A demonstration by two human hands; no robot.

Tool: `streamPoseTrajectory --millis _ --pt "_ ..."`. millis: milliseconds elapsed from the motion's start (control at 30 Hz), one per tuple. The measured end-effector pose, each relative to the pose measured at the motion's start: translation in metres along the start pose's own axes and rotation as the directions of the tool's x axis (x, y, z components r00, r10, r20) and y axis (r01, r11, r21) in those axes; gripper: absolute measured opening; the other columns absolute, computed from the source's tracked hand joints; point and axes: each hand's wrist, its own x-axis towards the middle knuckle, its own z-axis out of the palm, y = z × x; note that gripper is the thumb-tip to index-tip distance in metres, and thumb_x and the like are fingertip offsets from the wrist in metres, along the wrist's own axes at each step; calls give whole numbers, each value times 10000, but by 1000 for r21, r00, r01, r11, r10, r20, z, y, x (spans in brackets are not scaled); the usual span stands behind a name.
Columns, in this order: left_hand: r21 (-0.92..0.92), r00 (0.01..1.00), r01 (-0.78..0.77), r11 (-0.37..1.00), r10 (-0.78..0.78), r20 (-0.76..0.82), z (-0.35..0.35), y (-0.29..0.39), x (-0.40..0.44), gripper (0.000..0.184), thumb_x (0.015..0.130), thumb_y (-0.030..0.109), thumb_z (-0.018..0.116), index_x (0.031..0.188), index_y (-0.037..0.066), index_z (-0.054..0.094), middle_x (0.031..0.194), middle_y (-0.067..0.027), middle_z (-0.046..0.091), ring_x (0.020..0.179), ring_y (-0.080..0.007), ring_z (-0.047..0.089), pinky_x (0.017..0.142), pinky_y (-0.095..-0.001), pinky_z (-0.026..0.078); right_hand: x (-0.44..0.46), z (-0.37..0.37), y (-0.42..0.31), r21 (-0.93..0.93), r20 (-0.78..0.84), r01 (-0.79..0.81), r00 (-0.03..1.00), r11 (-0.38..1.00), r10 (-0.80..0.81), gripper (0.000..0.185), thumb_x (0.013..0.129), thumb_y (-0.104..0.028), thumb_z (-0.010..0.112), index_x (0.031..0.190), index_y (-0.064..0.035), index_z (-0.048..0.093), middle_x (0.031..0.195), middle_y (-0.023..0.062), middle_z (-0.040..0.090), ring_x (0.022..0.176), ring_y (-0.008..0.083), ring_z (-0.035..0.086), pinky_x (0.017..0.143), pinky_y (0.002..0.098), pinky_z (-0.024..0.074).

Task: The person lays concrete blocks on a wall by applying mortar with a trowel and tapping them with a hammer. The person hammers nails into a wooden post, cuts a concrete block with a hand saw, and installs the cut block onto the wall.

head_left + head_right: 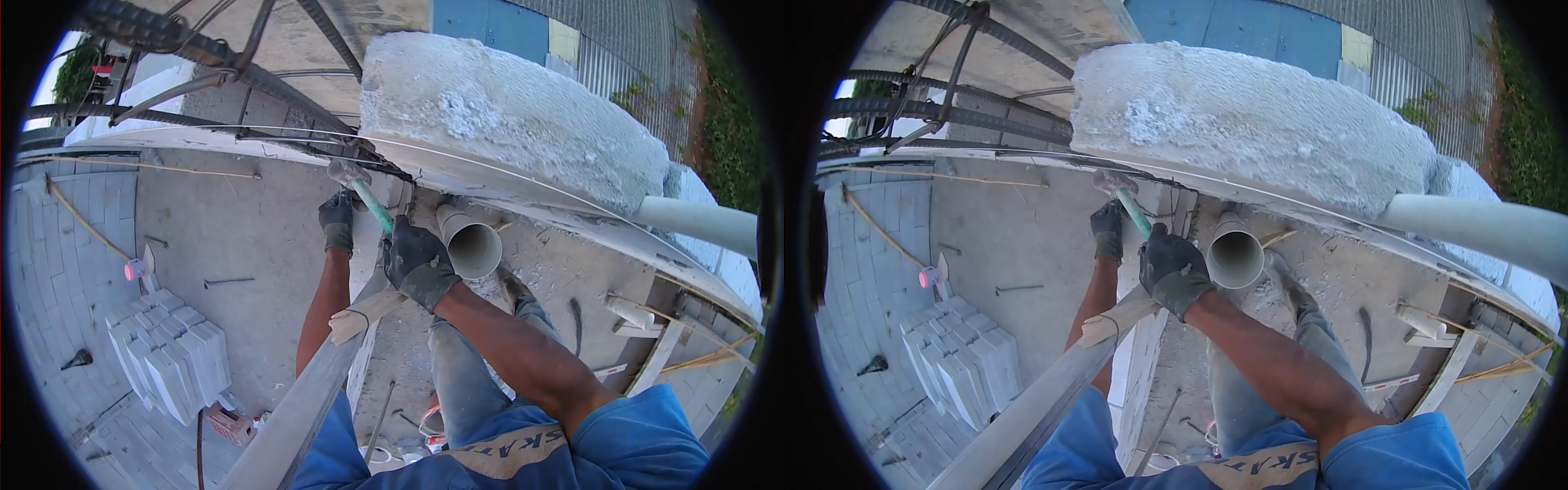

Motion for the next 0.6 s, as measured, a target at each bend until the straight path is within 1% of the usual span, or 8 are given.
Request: streamPoseTrajectory --millis 33,100,200,333,433,500,533,600 --pt "27 998 10 1000 -9 -61 1 3 -1 243 918 220 646 918 5 757 788 -49 728 692 -99 629 681 -271 496 3 2 1 7 -4 -8 1000 1000 8 281 884 -215 627 991 26 529 669 168 628 642 312 662 565 422 523" --pt "-15 999 40 999 -40 -26 0 30 -14 253 921 232 651 902 3 756 775 -47 725 677 -100 627 669 -268 491 9 7 0 53 98 -108 990 993 102 261 875 -203 607 979 27 542 725 196 658 713 344 685 644 440 543" --pt "-66 998 60 996 -62 -27 2 35 -14 276 922 257 664 876 2 757 754 -45 721 651 -100 615 645 -266 480 15 9 2 102 103 -151 985 983 140 242 871 -192 612 966 24 555 743 207 662 754 363 683 671 452 538" --pt "-53 998 50 997 -52 -45 3 37 -18 281 914 268 682 866 1 758 741 -45 717 633 -95 591 626 -268 469 6 0 -2 113 90 -148 986 983 138 209 873 -179 605 937 18 579 768 213 664 764 375 678 688 467 533" --pt "-68 999 31 997 -33 -31 2 25 -12 275 904 265 691 892 -1 760 742 -46 717 629 -94 583 620 -272 468 -1 -4 -4 101 64 -162 986 982 156 197 871 -176 607 906 17 594 796 204 669 774 348 688 683 453 534" --pt "-14 997 45 999 -46 -66 3 5 -1 279 898 272 699 906 -1 760 745 -43 717 636 -90 583 621 -273 467 4 5 2 -45 49 -36 998 998 38 221 853 -190 645 921 13 590 752 227 657 737 391 666 666 467 530" --pt "36 992 65 997 -60 -112 4 10 2 286 892 278 706 920 -1 761 748 -41 717 644 -85 583 621 -274 467 6 1 0 -45 34 -37 999 998 39 221 853 -190 645 921 13 590 752 227 657 737 391 666 666 467 530" --pt "1 997 41 999 -41 -63 1 9 1 301 885 290 718 929 -4 759 755 -37 715 653 -81 575 624 -276 465 2 -1 -4 71 82 -147 987 987 141 226 853 -185 641 940 19 597 763 227 661 752 391 668 681 473 530"
